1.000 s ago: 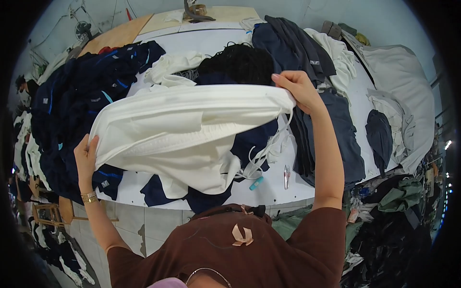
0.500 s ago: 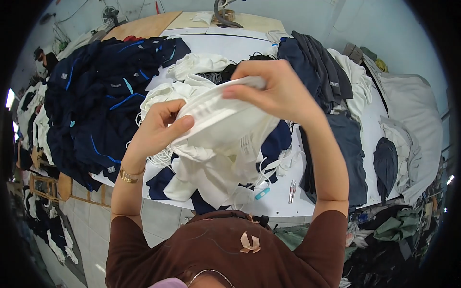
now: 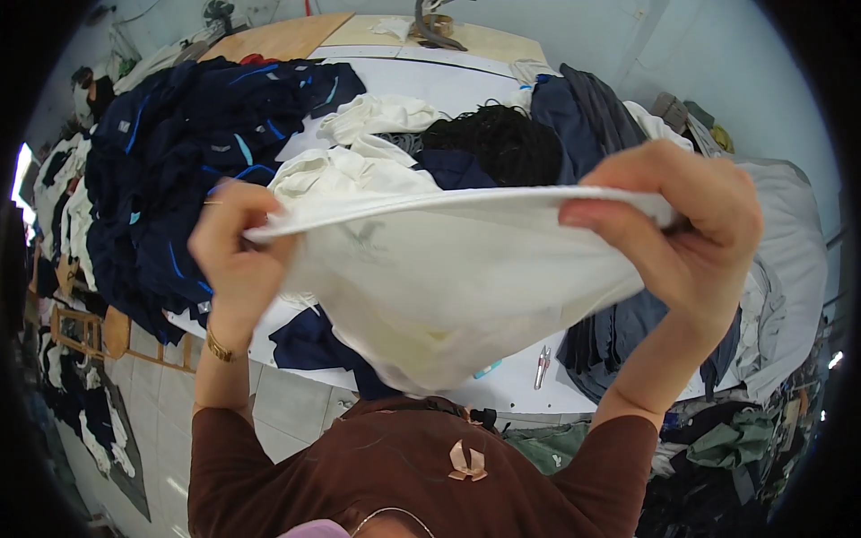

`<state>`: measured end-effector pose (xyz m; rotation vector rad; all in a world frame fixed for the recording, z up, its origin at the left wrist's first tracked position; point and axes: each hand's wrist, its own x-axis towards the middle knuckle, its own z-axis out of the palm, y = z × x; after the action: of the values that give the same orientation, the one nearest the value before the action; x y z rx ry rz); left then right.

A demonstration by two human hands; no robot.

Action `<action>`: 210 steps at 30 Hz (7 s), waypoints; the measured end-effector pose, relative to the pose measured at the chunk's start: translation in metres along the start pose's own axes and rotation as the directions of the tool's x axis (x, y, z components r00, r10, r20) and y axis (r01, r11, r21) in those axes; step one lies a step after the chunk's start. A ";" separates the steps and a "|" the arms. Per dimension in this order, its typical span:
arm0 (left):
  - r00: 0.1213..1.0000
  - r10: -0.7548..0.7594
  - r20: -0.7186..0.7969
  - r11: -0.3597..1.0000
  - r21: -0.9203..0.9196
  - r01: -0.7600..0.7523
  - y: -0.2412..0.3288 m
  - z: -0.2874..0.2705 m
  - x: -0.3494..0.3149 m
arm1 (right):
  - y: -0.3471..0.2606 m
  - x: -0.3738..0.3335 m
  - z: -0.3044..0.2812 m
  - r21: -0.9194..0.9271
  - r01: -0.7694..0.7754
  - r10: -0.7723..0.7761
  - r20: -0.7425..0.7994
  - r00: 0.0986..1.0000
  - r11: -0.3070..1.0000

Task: Inspecting pairs of shorts and trimming excess threads using nippers in a textile workshop.

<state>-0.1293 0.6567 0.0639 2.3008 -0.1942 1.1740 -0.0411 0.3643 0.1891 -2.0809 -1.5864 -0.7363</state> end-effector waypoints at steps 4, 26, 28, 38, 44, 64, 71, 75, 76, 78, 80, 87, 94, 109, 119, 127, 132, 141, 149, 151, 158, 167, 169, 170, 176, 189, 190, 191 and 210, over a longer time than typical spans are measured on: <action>0.990 -0.103 0.099 0.984 0.154 0.087 -0.047 0.020 0.006 | 0.017 -0.005 0.049 0.176 -0.405 0.398 0.074 0.914 0.897; 0.602 0.065 0.796 0.611 -0.509 0.606 -0.035 0.032 -0.028 | 0.052 -0.039 0.118 0.608 -0.561 0.449 0.346 0.824 0.561; 0.654 0.025 0.756 0.683 -0.491 0.541 -0.028 0.028 -0.027 | 0.049 -0.042 0.118 0.601 -0.552 0.397 0.384 0.834 0.579; 0.655 0.119 0.746 0.724 -0.517 0.457 -0.006 0.045 -0.045 | -0.013 -0.035 0.149 0.697 -0.455 0.110 0.481 0.870 0.555; 0.758 0.049 0.650 0.651 -0.596 0.469 -0.004 0.073 -0.062 | -0.018 -0.030 0.173 0.679 -0.480 0.126 0.502 0.855 0.556; 0.924 -0.381 0.041 0.910 0.191 0.367 -0.113 0.008 -0.079 | 0.007 -0.114 0.165 0.191 -0.690 0.610 0.346 0.713 0.698; 0.943 -0.111 0.313 0.932 -0.296 0.208 -0.068 0.059 -0.072 | -0.009 -0.109 0.161 0.463 -0.611 0.487 0.368 0.792 0.642; 0.913 0.088 0.398 0.830 -0.536 0.153 0.010 0.087 -0.076 | -0.041 -0.067 0.141 0.429 -0.430 0.409 0.146 0.901 0.794; 0.915 0.084 0.394 0.828 -0.538 0.155 0.014 0.085 -0.075 | -0.039 -0.066 0.134 0.343 -0.556 0.444 0.353 0.823 0.757; 0.885 0.048 0.463 0.772 -0.579 0.261 0.017 0.079 -0.075 | -0.039 -0.063 0.130 0.322 -0.569 0.450 0.375 0.811 0.757; 0.868 0.020 0.497 0.715 -0.614 0.335 0.005 0.077 -0.085 | -0.024 -0.069 0.114 0.321 -0.563 0.486 0.293 0.824 0.761; 0.701 0.047 0.712 0.534 -0.611 0.584 -0.008 0.063 -0.108 | -0.022 -0.064 0.125 0.425 -0.694 0.441 0.552 0.708 0.581; 0.776 0.000 0.631 0.638 -0.597 0.486 0.001 0.074 -0.114 | -0.047 -0.045 0.152 0.566 -0.665 0.131 0.706 0.696 0.487; 0.656 -0.058 0.753 0.460 -0.563 0.687 -0.017 0.064 -0.118 | -0.007 -0.068 0.124 0.618 -0.693 0.331 0.609 0.721 0.371; 0.769 -0.057 0.637 0.696 -0.526 0.488 -0.005 0.073 -0.107 | -0.029 -0.065 0.145 0.522 -0.767 0.289 0.720 0.631 0.373; 0.848 -0.503 0.164 0.847 -0.103 0.522 -0.004 0.081 -0.114 | -0.007 -0.059 0.115 0.553 -0.703 0.614 0.381 0.691 0.448; 0.763 -0.389 0.516 0.489 -0.586 0.645 -0.029 0.031 -0.083 | 0.000 -0.071 0.098 0.579 -0.673 0.724 0.195 0.662 0.459; 0.830 -0.271 0.488 0.935 -0.073 0.348 -0.062 0.077 -0.100 | -0.023 -0.073 0.131 0.544 -0.731 0.707 0.316 0.632 0.411; 0.657 0.140 0.741 0.127 -0.672 0.730 -0.086 0.057 -0.099 | 0.007 -0.109 0.115 0.728 -0.623 0.749 0.235 0.620 0.287; 0.659 0.155 0.736 -0.033 -0.662 0.748 -0.084 0.042 -0.092 | 0.008 -0.111 0.114 0.730 -0.598 0.704 0.231 0.671 0.331; 0.869 0.107 0.483 0.691 -0.665 0.284 -0.037 0.057 -0.062 | -0.009 -0.083 0.134 0.650 -0.654 0.609 0.352 0.710 0.386; 0.545 0.173 0.820 0.682 -0.499 0.535 -0.029 0.047 -0.055 | 0.004 -0.086 0.133 0.654 -0.673 0.399 0.546 0.736 0.346; 0.594 0.155 0.790 0.687 -0.518 0.510 -0.023 0.059 -0.058 | -0.003 -0.073 0.134 0.582 -0.703 0.318 0.631 0.707 0.409; 0.592 0.144 0.793 0.685 -0.512 0.519 -0.020 0.062 -0.063 | -0.005 -0.065 0.143 0.584 -0.705 0.311 0.638 0.705 0.402; 0.632 -0.019 0.775 0.654 -0.468 0.594 0.007 0.077 -0.077 | 0.006 -0.047 0.187 0.648 -0.617 0.239 0.578 0.780 0.447; 0.970 -0.223 0.096 0.964 -0.126 0.234 -0.055 0.039 -0.053 | 0.031 -0.056 0.188 0.243 -0.636 0.635 0.095 0.767 0.732; 0.966 -0.229 0.117 0.973 0.015 0.229 -0.076 0.033 -0.052 | 0.036 -0.069 0.183 0.235 -0.691 0.697 0.069 0.713 0.684; 0.977 -0.215 -0.005 0.972 0.096 0.214 -0.096 0.029 -0.055 | 0.038 -0.080 0.175 0.202 -0.670 0.679 0.036 0.734 0.714; 0.841 -0.036 0.540 0.944 -0.257 0.206 -0.017 0.041 -0.011 | 0.011 -0.031 0.091 0.419 -0.501 0.536 0.040 0.843 0.757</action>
<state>-0.1008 0.6478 0.0290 2.2583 -0.3944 0.3782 -0.0228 0.3944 0.0984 -1.9847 -0.9248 -0.2469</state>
